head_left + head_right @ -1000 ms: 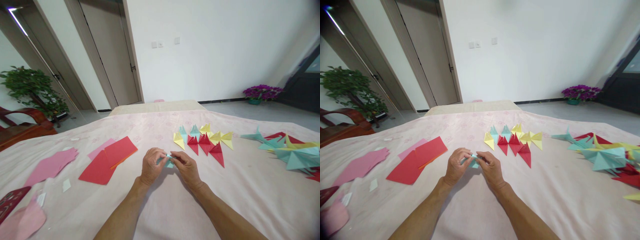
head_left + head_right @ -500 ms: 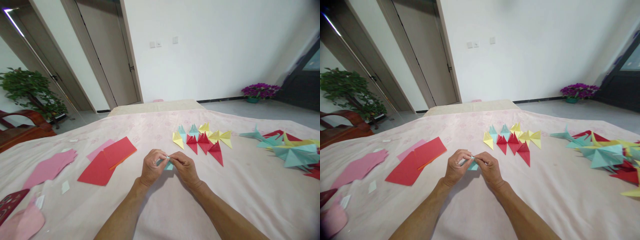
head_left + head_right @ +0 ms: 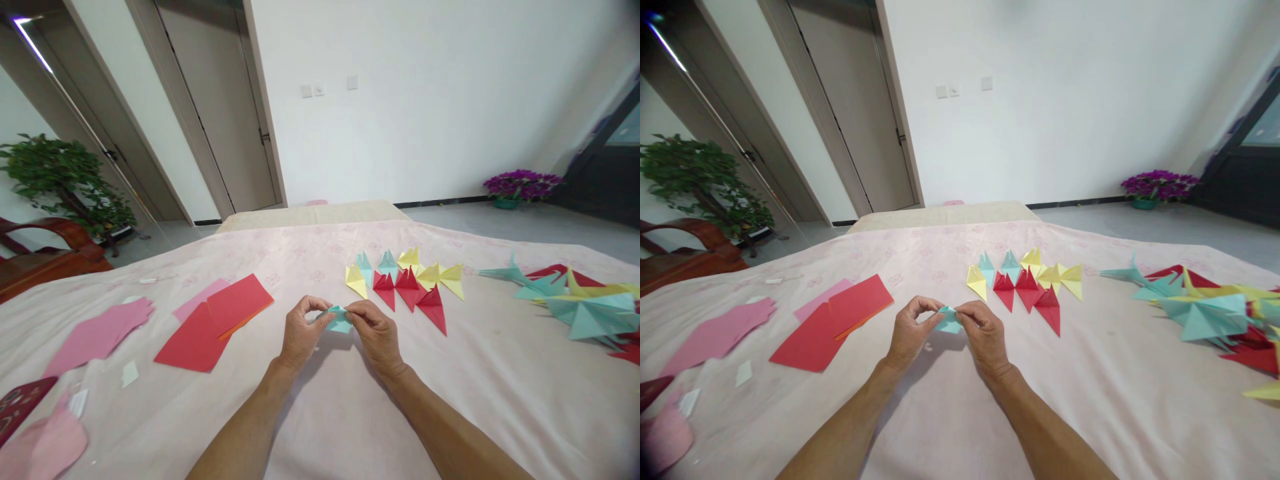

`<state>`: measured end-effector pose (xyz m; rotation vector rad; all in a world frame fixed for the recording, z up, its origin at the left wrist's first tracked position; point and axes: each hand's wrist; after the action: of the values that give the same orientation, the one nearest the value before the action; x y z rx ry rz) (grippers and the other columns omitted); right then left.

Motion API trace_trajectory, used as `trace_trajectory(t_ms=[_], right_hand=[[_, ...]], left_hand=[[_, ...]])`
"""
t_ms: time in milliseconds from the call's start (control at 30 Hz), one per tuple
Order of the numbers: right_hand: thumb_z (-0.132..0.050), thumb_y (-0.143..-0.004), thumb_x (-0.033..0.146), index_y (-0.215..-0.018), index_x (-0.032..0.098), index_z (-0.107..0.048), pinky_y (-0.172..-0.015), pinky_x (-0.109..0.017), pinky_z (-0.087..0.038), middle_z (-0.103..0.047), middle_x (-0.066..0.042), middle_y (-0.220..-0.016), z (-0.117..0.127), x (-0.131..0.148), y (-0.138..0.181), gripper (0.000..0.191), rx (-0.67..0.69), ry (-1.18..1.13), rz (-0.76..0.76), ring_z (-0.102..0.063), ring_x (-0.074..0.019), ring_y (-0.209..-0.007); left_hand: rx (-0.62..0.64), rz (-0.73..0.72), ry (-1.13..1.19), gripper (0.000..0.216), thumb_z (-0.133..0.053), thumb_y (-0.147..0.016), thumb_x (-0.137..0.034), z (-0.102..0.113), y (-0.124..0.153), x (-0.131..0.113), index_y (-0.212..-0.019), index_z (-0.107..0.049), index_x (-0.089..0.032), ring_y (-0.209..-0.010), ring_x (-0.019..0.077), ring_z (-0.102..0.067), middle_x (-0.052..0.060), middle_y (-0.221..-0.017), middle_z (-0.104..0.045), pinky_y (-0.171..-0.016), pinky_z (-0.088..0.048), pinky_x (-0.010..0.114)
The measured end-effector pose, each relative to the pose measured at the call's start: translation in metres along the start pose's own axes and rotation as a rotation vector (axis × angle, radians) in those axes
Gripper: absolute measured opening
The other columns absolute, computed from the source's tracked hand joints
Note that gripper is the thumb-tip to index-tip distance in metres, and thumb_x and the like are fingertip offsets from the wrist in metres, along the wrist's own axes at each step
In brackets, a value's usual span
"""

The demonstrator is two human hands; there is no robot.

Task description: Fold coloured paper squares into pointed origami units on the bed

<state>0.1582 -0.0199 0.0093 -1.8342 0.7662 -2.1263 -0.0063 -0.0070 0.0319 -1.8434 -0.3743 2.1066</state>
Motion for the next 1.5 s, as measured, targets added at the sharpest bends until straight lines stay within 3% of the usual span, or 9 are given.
trace_trajectory(t_ms=[267,467,667,900,1067,1233,1500], right_hand=[[-0.067,-0.084,0.021,-0.080,0.024,-0.071,-0.070,-0.029,-0.048,-0.067,-0.001,-0.081,0.001,0.003,-0.002,0.006,-0.023,-0.002,0.025,-0.062,-0.0174,-0.078],[-0.067,-0.084,0.020,-0.082,0.024,-0.072,-0.072,-0.031,-0.049,-0.068,-0.002,-0.083,0.002,-0.001,-0.001,0.006,-0.007,-0.002,0.058,-0.062,-0.0177,-0.080],[-0.067,-0.083,0.019,-0.084,0.025,-0.073,-0.073,-0.031,-0.050,-0.068,-0.002,-0.085,0.003,-0.005,-0.001,0.008,0.016,-0.006,0.071,-0.063,-0.0182,-0.082],[-0.068,-0.083,0.022,-0.082,0.025,-0.072,-0.073,-0.032,-0.050,-0.068,-0.002,-0.084,0.002,-0.006,-0.001,0.005,0.017,-0.004,0.045,-0.063,-0.0183,-0.081],[-0.069,-0.081,0.027,-0.080,0.023,-0.073,-0.071,-0.031,-0.049,-0.068,-0.003,-0.083,0.001,-0.005,-0.003,0.006,0.003,0.026,-0.020,-0.063,-0.0190,-0.079],[-0.069,-0.081,0.029,-0.078,0.022,-0.071,-0.069,-0.031,-0.049,-0.067,-0.003,-0.080,0.000,-0.003,-0.003,0.009,-0.011,0.018,-0.063,-0.062,-0.0190,-0.078],[-0.068,-0.080,0.029,-0.076,0.021,-0.070,-0.066,-0.029,-0.047,-0.065,-0.002,-0.078,0.000,-0.004,-0.003,0.009,-0.015,-0.007,-0.094,-0.060,-0.0179,-0.075]], left_hand=[[0.005,-0.033,0.001,0.012,-0.069,-0.083,-0.029,0.001,0.002,0.000,-0.080,-0.067,-0.017,-0.093,0.0205,-0.066,0.007,-0.095,-0.072,-0.089,-0.049,0.034],[-0.006,-0.005,-0.050,0.019,-0.061,-0.090,-0.034,0.005,0.002,0.000,-0.093,-0.072,-0.019,-0.092,0.0201,-0.068,0.006,-0.095,-0.074,-0.086,-0.051,0.033],[0.121,-0.232,-0.315,0.017,-0.072,-0.083,-0.034,0.013,-0.004,0.004,-0.096,-0.074,-0.024,-0.093,0.0212,-0.069,0.003,-0.096,-0.076,-0.092,-0.051,0.037],[0.099,-0.388,-0.488,0.013,-0.065,-0.089,-0.027,0.015,-0.005,0.007,-0.099,-0.073,-0.025,-0.088,0.0195,-0.071,0.001,-0.094,-0.077,-0.096,-0.051,0.041],[0.077,-0.467,-0.555,0.017,-0.058,-0.093,-0.028,0.017,-0.002,0.010,-0.100,-0.073,-0.023,-0.084,0.0193,-0.071,0.004,-0.090,-0.077,-0.085,-0.054,0.035],[0.091,-0.420,-0.551,0.017,-0.056,-0.094,-0.027,0.016,0.001,0.009,-0.098,-0.071,-0.021,-0.076,0.0178,-0.068,0.005,-0.082,-0.074,-0.071,-0.052,0.030],[0.131,-0.355,-0.373,0.020,-0.051,-0.094,-0.018,0.015,0.001,0.003,-0.104,-0.067,-0.022,-0.088,0.0167,-0.067,0.005,-0.094,-0.071,-0.080,-0.052,0.029]])
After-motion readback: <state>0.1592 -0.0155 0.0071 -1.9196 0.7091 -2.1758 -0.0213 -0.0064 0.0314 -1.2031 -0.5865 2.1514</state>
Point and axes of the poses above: each hand's wrist, its own y-axis away from the middle knuckle, its own z-axis out of the back of the hand, x = y × z
